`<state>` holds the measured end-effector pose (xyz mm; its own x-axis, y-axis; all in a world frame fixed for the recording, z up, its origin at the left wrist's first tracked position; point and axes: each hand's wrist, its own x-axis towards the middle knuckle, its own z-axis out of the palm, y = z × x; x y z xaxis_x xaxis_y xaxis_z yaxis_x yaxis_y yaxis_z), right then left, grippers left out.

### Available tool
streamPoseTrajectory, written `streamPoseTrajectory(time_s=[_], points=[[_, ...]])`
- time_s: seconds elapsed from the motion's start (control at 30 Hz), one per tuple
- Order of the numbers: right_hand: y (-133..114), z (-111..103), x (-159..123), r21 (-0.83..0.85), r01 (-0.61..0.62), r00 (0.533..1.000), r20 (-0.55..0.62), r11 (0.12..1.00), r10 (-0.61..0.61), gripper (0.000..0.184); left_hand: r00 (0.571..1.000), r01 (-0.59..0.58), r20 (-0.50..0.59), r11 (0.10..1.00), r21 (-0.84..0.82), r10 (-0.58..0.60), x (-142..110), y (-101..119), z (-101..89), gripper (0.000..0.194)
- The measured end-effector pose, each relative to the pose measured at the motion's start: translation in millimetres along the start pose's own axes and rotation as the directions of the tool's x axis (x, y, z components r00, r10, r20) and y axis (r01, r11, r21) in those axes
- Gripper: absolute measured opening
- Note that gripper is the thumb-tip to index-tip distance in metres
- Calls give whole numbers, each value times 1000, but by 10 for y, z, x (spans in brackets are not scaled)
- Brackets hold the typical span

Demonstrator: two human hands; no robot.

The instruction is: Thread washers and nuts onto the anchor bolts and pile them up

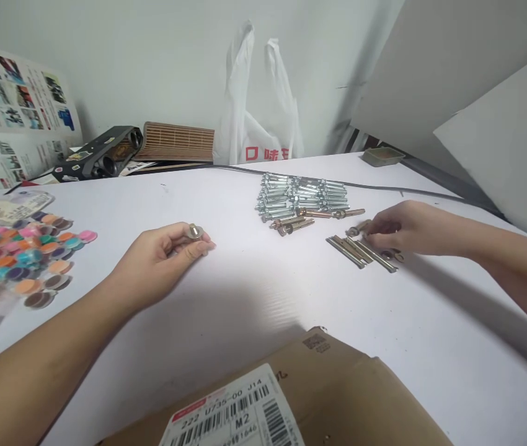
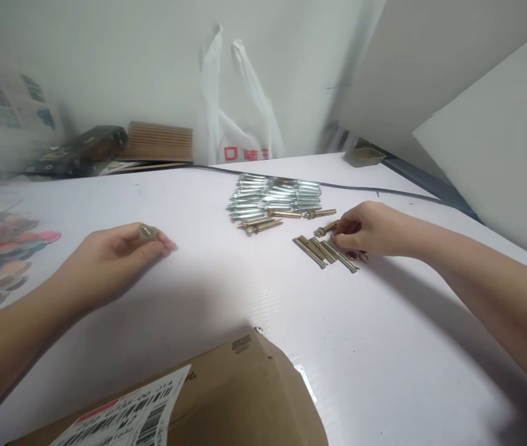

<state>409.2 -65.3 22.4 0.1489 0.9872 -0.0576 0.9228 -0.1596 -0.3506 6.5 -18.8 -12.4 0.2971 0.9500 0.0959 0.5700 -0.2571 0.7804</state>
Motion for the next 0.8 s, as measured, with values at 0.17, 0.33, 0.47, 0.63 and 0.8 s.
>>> streamPoseTrajectory(time_s=[0.17, 0.33, 0.47, 0.63, 0.8], points=[[-409, -382, -36, -11, 76, 996, -42, 997, -77, 18, 1000, 0, 13, 1000, 22, 0, -4, 3, -10, 23], [-1447, -13, 77, 266, 592, 800, -85, 761, -593, 12, 999, -38, 14, 999, 32, 37, -1, -23, -13, 22], [-2095, 553, 282, 292, 731, 650, -26, 616, -759, 15, 994, -110, 25, 994, 16, 110, 1, -59, -34, 22], [-2203, 819, 289, 368, 714, 680, -166, 595, -714, 11, 988, -155, 17, 988, -22, 156, 8, -80, -55, 23], [-2143, 895, 161, 601, 561, 803, -225, 569, -552, 16, 986, -160, 38, 987, -7, 160, 1, -78, -45, 28]])
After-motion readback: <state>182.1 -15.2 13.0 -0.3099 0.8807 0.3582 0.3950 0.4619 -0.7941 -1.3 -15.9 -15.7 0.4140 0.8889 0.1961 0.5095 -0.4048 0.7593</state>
